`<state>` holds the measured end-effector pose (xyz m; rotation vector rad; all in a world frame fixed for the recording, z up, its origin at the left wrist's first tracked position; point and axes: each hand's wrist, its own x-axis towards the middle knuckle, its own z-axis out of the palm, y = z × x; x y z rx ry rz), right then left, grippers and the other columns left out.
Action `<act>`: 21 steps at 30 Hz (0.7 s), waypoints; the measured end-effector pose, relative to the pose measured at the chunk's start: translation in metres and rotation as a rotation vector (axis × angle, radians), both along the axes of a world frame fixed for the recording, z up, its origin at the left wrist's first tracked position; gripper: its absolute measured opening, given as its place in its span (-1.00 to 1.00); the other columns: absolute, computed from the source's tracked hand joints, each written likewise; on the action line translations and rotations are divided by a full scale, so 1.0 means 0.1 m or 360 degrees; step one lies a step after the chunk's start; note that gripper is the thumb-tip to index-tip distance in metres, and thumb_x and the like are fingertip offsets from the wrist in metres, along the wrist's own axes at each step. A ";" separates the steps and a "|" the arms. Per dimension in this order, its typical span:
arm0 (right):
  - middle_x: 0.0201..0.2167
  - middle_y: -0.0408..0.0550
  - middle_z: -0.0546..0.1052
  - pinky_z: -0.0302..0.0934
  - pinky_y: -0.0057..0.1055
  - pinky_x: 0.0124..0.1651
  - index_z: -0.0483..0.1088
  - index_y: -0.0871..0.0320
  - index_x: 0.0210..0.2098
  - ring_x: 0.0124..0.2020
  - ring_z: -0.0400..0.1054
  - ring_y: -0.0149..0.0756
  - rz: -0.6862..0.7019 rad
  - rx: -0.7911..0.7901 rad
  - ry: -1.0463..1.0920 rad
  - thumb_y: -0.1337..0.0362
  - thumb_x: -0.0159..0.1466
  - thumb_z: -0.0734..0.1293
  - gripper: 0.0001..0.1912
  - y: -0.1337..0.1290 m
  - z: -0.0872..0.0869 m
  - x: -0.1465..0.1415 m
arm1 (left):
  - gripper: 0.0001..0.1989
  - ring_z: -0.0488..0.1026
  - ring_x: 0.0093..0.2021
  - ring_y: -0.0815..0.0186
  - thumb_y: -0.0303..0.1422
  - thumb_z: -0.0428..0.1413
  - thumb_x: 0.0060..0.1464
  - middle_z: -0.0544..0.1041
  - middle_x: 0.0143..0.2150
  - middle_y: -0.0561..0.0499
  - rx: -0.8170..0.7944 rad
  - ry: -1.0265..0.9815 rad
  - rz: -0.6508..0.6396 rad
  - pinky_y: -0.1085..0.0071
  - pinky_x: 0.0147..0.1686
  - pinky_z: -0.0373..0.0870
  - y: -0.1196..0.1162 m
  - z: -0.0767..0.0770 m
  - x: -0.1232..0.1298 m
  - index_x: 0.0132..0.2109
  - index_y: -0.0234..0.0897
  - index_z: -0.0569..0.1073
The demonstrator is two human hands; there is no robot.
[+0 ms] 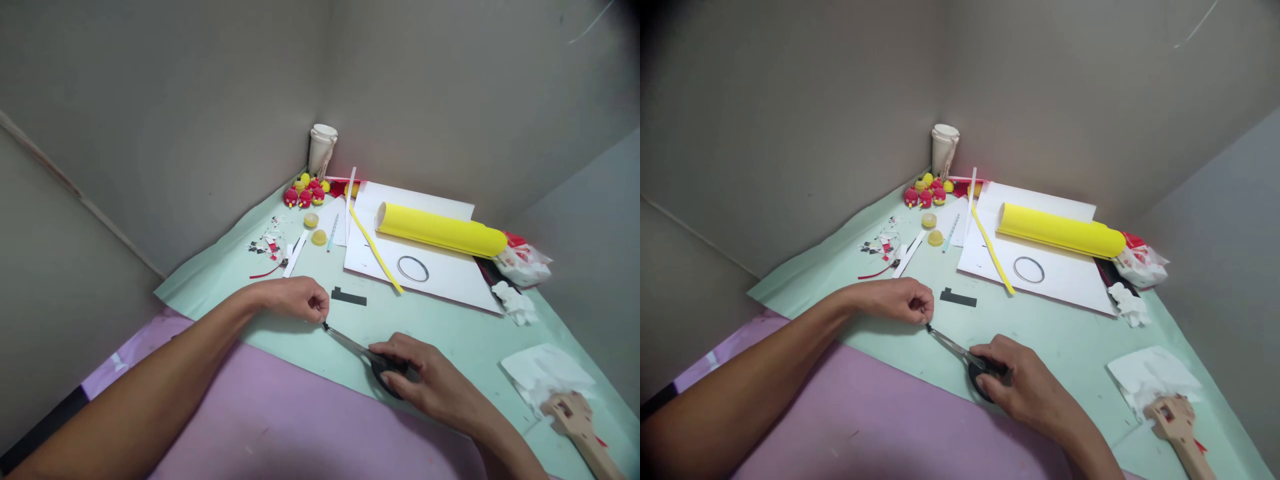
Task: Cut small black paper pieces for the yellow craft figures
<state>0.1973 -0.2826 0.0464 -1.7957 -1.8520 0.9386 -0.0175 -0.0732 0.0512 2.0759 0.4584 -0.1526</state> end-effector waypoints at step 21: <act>-0.34 -0.12 0.48 0.29 -0.40 -0.26 0.47 -0.03 0.00 -0.33 0.39 -0.29 0.0021 -0.0010 -0.0054 0.39 0.19 0.29 -0.60 -0.02 0.02 -0.03 | -0.83 0.35 -0.42 0.37 -0.41 0.06 -0.12 0.53 -0.39 0.06 0.0059 0.0035 -0.0082 0.48 -0.44 0.19 -0.02 0.02 -0.01 -0.37 -0.20 0.54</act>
